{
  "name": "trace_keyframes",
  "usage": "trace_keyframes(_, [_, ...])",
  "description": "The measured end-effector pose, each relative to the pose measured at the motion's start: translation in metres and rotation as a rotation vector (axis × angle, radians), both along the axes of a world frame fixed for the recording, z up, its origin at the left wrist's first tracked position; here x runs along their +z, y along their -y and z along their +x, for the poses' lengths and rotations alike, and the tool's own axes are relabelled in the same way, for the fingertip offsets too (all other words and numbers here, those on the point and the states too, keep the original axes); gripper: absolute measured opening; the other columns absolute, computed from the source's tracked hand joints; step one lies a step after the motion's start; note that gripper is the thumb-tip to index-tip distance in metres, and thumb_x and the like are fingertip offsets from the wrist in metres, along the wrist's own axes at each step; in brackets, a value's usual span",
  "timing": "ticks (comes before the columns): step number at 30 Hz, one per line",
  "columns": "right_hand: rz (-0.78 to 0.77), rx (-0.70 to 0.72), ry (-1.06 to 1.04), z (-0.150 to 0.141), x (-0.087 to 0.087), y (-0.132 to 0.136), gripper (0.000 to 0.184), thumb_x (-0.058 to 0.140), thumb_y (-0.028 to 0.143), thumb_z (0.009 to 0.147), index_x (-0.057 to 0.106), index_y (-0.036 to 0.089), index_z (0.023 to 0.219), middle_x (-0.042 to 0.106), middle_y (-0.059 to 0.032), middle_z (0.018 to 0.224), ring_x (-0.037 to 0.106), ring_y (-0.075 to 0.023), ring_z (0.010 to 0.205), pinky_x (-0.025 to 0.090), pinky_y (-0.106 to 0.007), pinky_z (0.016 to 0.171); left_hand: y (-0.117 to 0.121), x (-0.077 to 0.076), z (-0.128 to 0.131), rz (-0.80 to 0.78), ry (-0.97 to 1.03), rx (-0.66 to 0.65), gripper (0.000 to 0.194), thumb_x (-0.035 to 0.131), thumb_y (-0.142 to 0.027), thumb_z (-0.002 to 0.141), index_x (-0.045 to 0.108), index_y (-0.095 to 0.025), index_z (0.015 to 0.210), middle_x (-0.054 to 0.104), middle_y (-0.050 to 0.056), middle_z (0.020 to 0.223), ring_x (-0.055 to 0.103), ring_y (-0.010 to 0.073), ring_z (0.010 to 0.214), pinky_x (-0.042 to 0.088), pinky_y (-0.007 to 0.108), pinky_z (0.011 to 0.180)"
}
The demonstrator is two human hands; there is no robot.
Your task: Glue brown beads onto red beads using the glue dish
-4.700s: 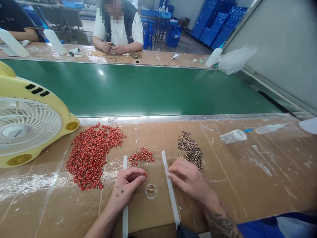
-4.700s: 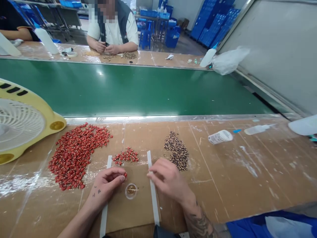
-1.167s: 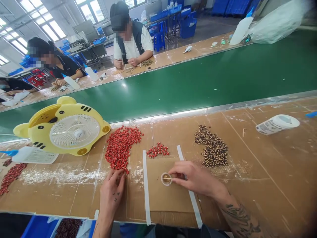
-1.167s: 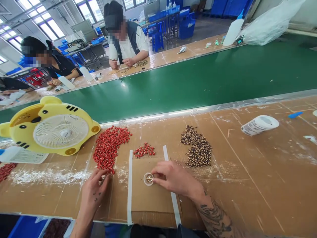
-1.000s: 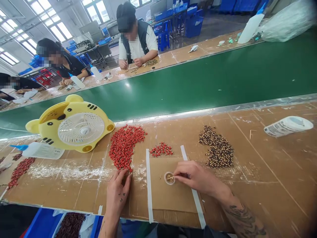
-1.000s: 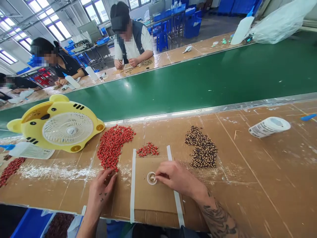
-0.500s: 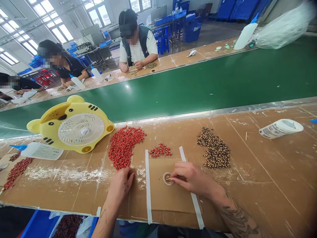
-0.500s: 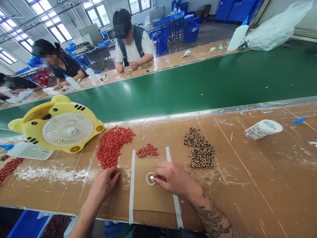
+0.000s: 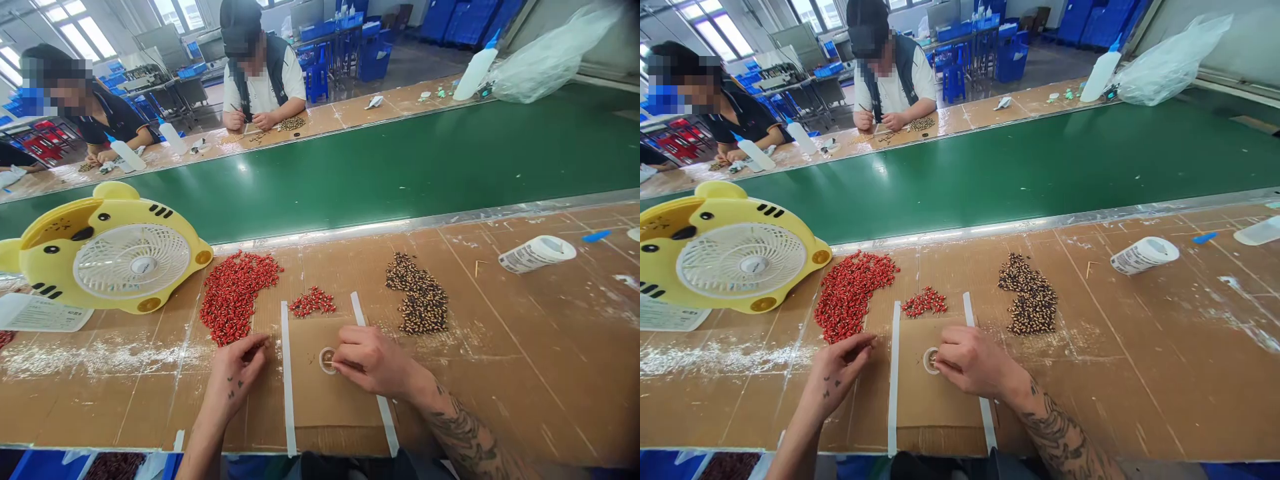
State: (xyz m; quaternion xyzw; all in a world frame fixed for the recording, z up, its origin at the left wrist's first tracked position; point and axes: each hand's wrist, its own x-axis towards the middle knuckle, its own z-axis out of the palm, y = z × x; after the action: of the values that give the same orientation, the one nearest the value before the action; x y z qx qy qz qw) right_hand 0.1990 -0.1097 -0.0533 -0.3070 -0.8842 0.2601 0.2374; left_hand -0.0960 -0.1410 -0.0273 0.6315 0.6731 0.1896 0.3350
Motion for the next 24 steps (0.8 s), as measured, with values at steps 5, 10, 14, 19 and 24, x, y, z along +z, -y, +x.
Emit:
trace_keyframes(5, [0.038, -0.014, 0.032, 0.000, 0.000, -0.001, 0.025, 0.050, 0.021, 0.096, 0.062, 0.017, 0.074, 0.053, -0.0023, 0.072, 0.046, -0.0151, 0.068, 0.031, -0.028, 0.062, -0.015, -0.011, 0.030, 0.004, 0.445, 0.055, 0.013, 0.070, -0.027, 0.079, 0.079, -0.020, 0.085, 0.076, 0.008, 0.099, 0.070, 0.0238, 0.092, 0.053, 0.030, 0.081])
trace_keyframes(10, [0.064, -0.033, 0.035, -0.001, 0.001, -0.002, 0.024, 0.050, 0.021, 0.095, 0.060, 0.017, 0.074, 0.053, -0.0024, 0.073, 0.046, -0.0151, 0.068, 0.031, -0.028, 0.062, -0.034, -0.018, 0.056, -0.136, 0.857, 0.076, 0.012, 0.078, -0.026, 0.073, 0.080, -0.018, 0.082, 0.074, 0.008, 0.092, 0.071, 0.0204, 0.080, 0.055, 0.029, 0.076])
trace_keyframes(14, [0.009, 0.007, -0.013, 0.002, 0.003, -0.002, 0.021, 0.053, 0.019, 0.092, 0.060, 0.017, 0.072, 0.053, -0.0018, 0.070, 0.046, -0.0145, 0.065, 0.032, -0.027, 0.060, -0.035, -0.031, 0.067, -0.226, 0.996, 0.175, 0.015, 0.084, -0.023, 0.064, 0.079, -0.016, 0.077, 0.072, 0.004, 0.068, 0.064, 0.0126, 0.060, 0.050, 0.021, 0.060])
trace_keyframes(19, [-0.155, -0.182, -0.346, 0.006, 0.010, -0.003, 0.015, 0.058, 0.019, 0.089, 0.062, 0.017, 0.075, 0.056, -0.0005, 0.067, 0.050, -0.0130, 0.063, 0.036, -0.026, 0.059, -0.029, -0.040, 0.075, -0.309, 1.076, 0.209, 0.016, 0.085, -0.021, 0.060, 0.080, -0.015, 0.074, 0.073, 0.004, 0.065, 0.061, 0.0110, 0.056, 0.048, 0.021, 0.059])
trace_keyframes(24, [-0.195, -0.318, -0.459, -0.003, 0.014, -0.005, 0.014, 0.060, 0.016, 0.087, 0.064, 0.018, 0.074, 0.054, 0.0004, 0.065, 0.050, -0.0128, 0.060, 0.038, -0.026, 0.056, -0.030, -0.037, 0.076, -0.390, 1.070, 0.185, 0.017, 0.083, -0.024, 0.064, 0.079, -0.014, 0.078, 0.075, 0.006, 0.067, 0.066, 0.0154, 0.061, 0.051, 0.026, 0.064])
